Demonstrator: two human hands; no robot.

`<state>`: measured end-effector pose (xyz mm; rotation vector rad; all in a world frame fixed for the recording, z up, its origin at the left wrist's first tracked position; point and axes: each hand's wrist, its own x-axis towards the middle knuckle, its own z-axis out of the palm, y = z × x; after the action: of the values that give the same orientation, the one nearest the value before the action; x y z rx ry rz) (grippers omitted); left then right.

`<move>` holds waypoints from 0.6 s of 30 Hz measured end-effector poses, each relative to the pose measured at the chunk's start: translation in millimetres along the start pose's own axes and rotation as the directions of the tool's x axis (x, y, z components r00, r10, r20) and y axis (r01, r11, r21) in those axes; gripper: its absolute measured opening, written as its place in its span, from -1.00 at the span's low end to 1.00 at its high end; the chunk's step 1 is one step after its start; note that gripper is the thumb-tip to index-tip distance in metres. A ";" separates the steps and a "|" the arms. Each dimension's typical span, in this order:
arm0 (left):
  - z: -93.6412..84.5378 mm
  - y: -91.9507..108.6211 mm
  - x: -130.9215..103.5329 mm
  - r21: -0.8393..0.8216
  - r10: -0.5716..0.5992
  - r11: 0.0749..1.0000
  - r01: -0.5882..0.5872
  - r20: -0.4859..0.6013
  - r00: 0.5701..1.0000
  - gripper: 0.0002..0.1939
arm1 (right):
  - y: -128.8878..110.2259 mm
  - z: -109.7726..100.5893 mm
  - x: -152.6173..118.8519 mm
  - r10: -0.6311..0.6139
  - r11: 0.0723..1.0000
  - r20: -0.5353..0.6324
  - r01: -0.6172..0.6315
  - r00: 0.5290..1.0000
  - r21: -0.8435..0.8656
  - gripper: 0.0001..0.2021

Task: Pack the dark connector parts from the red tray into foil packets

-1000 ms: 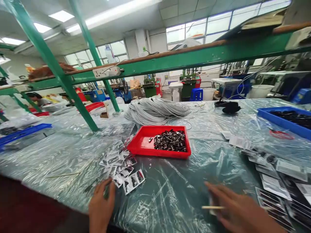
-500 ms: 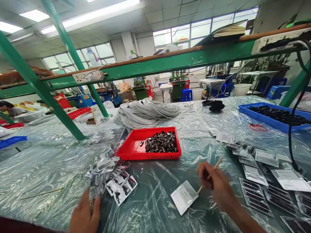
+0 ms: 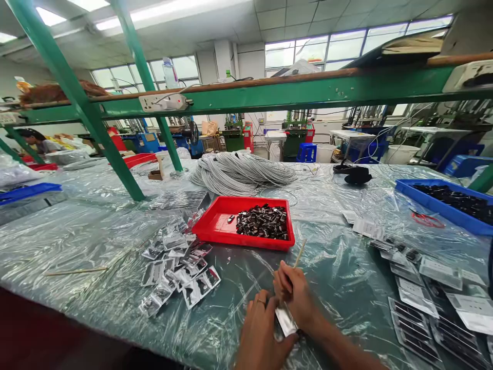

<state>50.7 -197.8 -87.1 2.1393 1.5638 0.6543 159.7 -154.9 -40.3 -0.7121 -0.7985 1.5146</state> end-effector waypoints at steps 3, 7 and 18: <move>-4.1 2.0 1.2 -0.056 -0.012 0.998 0.011 -0.025 1.000 -0.45 | 4.5 2.3 0.1 -0.016 1.000 0.023 0.016 1.000 0.018 -0.44; 0.3 0.8 3.3 -0.081 0.005 0.997 -0.011 -0.073 0.997 -0.39 | 13.6 0.8 -4.3 -0.085 0.995 0.011 0.085 0.996 -0.050 -0.45; -10.6 1.1 0.3 -0.087 0.067 0.993 -0.075 -0.085 0.994 -0.54 | 16.6 0.9 -7.6 -0.143 0.982 0.025 0.145 0.989 -0.123 -0.45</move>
<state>45.4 -197.3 -77.9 2.1343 1.4754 0.8296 150.2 -163.2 -53.5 -0.7191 -0.9429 1.3500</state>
